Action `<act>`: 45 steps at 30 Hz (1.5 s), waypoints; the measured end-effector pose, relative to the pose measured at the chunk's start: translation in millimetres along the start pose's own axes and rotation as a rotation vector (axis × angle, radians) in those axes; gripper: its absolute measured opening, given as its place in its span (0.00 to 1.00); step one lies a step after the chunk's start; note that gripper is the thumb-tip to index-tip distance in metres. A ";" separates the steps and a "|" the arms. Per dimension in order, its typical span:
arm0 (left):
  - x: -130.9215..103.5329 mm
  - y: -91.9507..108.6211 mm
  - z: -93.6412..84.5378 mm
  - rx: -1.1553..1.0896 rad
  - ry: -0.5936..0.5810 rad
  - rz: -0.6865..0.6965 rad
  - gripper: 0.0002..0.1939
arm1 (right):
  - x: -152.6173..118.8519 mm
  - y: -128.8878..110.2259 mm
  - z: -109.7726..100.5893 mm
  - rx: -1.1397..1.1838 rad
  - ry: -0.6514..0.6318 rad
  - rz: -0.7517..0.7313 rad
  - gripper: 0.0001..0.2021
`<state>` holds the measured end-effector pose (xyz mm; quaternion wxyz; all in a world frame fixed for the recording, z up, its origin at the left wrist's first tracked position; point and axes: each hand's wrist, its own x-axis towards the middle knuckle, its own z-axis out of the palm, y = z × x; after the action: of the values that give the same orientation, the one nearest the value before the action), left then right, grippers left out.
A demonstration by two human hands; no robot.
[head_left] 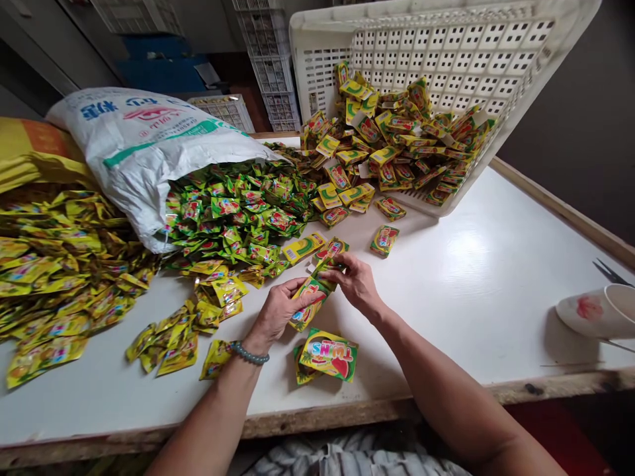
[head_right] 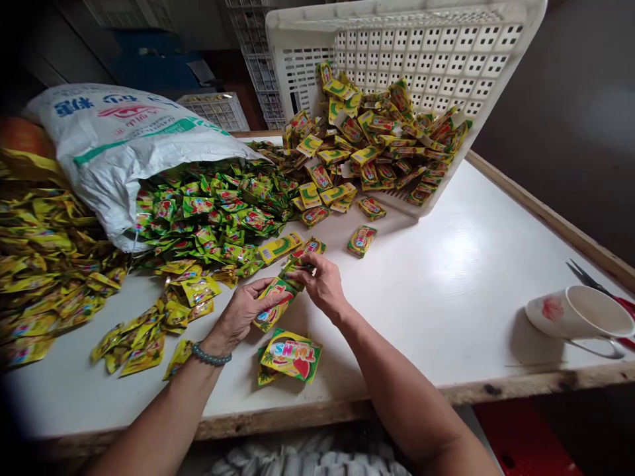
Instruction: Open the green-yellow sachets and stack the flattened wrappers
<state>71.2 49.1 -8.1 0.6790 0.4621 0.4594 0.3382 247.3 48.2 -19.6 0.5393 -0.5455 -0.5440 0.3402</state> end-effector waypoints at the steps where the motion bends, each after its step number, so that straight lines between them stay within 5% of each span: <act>1: -1.0 1.8 0.1 -0.010 -0.011 -0.007 0.26 | 0.1 -1.1 -0.1 0.015 0.007 0.007 0.14; 11: -7.1 7.1 -4.1 -0.204 -0.042 -0.076 0.23 | -4.2 -14.1 -4.3 -0.070 -0.113 -0.238 0.11; 20: -1.4 -1.5 -6.4 0.011 0.036 0.140 0.21 | -7.6 -19.7 -10.7 -0.277 -0.218 -0.130 0.06; 26: 1.4 -1.8 -3.1 0.069 0.093 0.193 0.22 | -6.9 -19.5 -4.0 -0.187 -0.001 -0.100 0.03; 33: 1.2 -0.9 -1.3 -0.001 0.110 0.212 0.22 | -17.1 -19.4 16.2 -0.113 -0.230 -0.053 0.16; 39: 1.1 1.1 -1.8 -0.089 0.197 0.317 0.33 | -13.9 -20.0 10.1 -0.016 0.007 -0.062 0.16; 45: 0.9 -5.9 -9.3 0.122 0.159 0.409 0.20 | -15.8 -4.5 21.0 0.203 -0.291 0.102 0.20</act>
<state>63.1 50.8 -15.3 0.5286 0.5580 0.4277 0.4757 223.3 36.8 -22.6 0.4890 -0.4603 -0.5509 0.4955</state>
